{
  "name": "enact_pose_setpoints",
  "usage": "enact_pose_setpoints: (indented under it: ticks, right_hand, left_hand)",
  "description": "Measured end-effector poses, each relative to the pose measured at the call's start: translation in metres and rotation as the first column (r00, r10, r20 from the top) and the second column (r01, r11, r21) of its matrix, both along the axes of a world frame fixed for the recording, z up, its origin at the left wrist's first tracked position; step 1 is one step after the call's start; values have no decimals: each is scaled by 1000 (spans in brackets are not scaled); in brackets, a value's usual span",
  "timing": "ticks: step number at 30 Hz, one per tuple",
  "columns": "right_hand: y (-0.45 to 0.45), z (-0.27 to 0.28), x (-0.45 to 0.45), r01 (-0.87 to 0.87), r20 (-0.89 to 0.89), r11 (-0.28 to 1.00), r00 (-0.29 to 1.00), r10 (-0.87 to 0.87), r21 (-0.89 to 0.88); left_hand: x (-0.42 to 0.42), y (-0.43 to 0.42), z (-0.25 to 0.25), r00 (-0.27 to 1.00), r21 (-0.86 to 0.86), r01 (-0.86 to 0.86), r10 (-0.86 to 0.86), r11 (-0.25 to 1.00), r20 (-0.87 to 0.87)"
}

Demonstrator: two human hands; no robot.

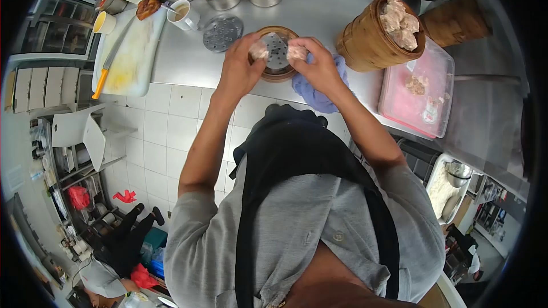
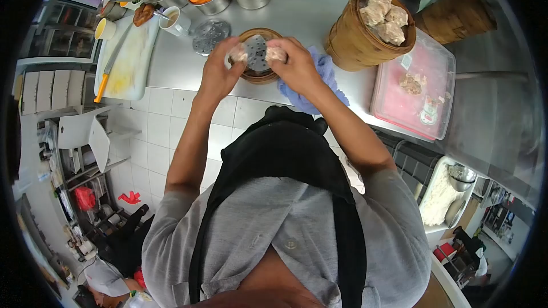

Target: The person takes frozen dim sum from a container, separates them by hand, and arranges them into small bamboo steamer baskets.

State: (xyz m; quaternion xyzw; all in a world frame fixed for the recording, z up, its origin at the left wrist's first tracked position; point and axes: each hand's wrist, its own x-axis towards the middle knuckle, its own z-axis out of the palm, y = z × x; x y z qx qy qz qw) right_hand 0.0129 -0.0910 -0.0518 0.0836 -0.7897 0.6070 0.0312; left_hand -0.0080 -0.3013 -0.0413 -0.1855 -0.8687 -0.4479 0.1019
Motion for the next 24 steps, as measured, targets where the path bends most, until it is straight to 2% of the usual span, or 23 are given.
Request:
enact_pose_setpoints:
  ticks: [1,4,7,8,10,12,14,15,17,18,19,20,21,23,24]
  right_hand:
    - [-9,-2,-10,0,-19,999,1000,1,39]
    - [-18,-14,-38,15,-264,928,960,90,372]
    - [-19,-28,-58,7,-361,876,912,192,482]
    - [-21,-34,-57,16,-400,886,896,193,463]
    - [-16,-33,-53,89,-479,891,864,153,445]
    - [-2,-1,-17,137,-477,904,875,81,406]
    - [46,50,37,11,-169,925,984,58,380]
    - [68,65,57,-68,-7,945,997,74,319]
    - [128,71,94,111,238,974,959,-157,195]
    - [158,68,108,331,123,891,916,-383,311]
    - [189,61,117,533,-15,751,819,-574,390]
    - [222,49,120,608,-260,574,777,-574,548]
    - [251,35,119,684,-488,353,715,-501,639]
    - [294,-1,113,580,-393,440,804,-446,686]
    - [309,-10,111,524,-346,482,843,-412,702]
  left_hand:
    - [-13,-3,-6,999,-45,33,-34,998,-32]
    - [-26,-9,-17,990,-134,95,-108,986,-90]
    - [-31,-8,-28,982,-236,83,-120,968,-148]
    - [-30,-5,-33,978,-274,76,-125,959,-166]
    - [-26,-11,-45,982,-222,40,-80,974,-173]
    - [-27,5,-39,980,-140,53,-78,989,-183]
    - [-8,23,-7,989,-73,69,-77,995,-126]
    - [-2,34,7,994,-43,77,-79,996,-69]
    - [17,68,35,950,180,188,-225,966,215]
    - [30,88,44,891,287,205,-300,936,341]
    - [37,108,49,864,299,298,-389,907,320]
    - [42,130,53,828,307,390,-477,868,297]
    - [47,154,57,781,311,480,-561,820,274]
    - [55,204,64,679,288,596,-662,750,319]
    - [54,229,57,648,292,653,-715,699,264]
